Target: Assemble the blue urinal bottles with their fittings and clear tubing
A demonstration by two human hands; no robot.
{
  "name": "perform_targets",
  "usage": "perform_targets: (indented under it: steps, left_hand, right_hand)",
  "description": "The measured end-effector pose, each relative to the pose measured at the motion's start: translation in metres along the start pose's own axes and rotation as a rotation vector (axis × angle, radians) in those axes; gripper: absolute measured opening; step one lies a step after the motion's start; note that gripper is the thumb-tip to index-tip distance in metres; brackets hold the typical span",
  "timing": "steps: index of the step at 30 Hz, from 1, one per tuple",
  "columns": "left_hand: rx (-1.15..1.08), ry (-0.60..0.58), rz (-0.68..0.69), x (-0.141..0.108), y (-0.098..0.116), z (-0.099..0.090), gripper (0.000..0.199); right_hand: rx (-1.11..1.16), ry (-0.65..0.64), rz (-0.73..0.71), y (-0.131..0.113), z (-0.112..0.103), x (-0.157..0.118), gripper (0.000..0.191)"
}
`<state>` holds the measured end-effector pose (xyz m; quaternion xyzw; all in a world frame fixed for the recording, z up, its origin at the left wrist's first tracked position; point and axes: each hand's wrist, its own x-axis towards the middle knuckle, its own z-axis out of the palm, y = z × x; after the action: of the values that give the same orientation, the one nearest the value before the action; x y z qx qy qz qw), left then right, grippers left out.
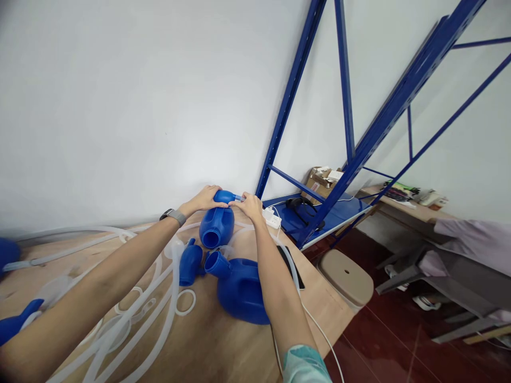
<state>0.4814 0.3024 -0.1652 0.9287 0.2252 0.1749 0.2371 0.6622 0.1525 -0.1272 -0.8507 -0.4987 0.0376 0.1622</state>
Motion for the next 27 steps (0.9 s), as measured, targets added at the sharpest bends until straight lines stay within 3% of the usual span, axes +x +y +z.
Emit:
perform_targets:
  steps: [6, 11, 15, 17, 20, 21, 23, 25, 27]
  left_hand:
    - [-0.053, 0.033, 0.019, 0.002, 0.007, 0.002, 0.088]
    - [-0.091, 0.087, -0.103, -0.011, 0.012, 0.003, 0.085]
    - [-0.068, 0.068, -0.151, -0.019, 0.022, 0.0, 0.086]
    - [-0.031, 0.052, -0.161, -0.018, 0.029, -0.008, 0.097]
    - [0.018, 0.074, -0.123, -0.015, 0.04, -0.043, 0.106]
    - [0.026, 0.097, -0.09, -0.017, 0.043, -0.062, 0.097]
    - [-0.007, 0.191, 0.077, -0.03, 0.051, -0.109, 0.071]
    - [-0.104, 0.222, 0.129, -0.058, 0.062, -0.162, 0.062]
    - [-0.105, 0.261, 0.108, -0.101, 0.078, -0.21, 0.056]
  right_hand:
    - [0.067, 0.033, 0.116, 0.01, 0.004, 0.001, 0.064]
    - [0.169, 0.124, 0.297, 0.035, -0.007, 0.001, 0.066]
    - [0.201, 0.063, 0.283, 0.055, -0.017, -0.009, 0.066]
    - [0.222, 0.001, 0.249, 0.058, -0.026, -0.012, 0.065]
    - [0.259, -0.089, 0.109, 0.053, -0.056, -0.018, 0.077]
    - [0.254, -0.075, 0.014, 0.05, -0.07, -0.022, 0.085]
    - [0.275, 0.1, -0.071, 0.044, -0.1, -0.037, 0.092]
    - [0.341, 0.204, -0.159, 0.042, -0.124, -0.059, 0.096]
    - [0.256, 0.179, -0.184, 0.044, -0.133, -0.084, 0.075]
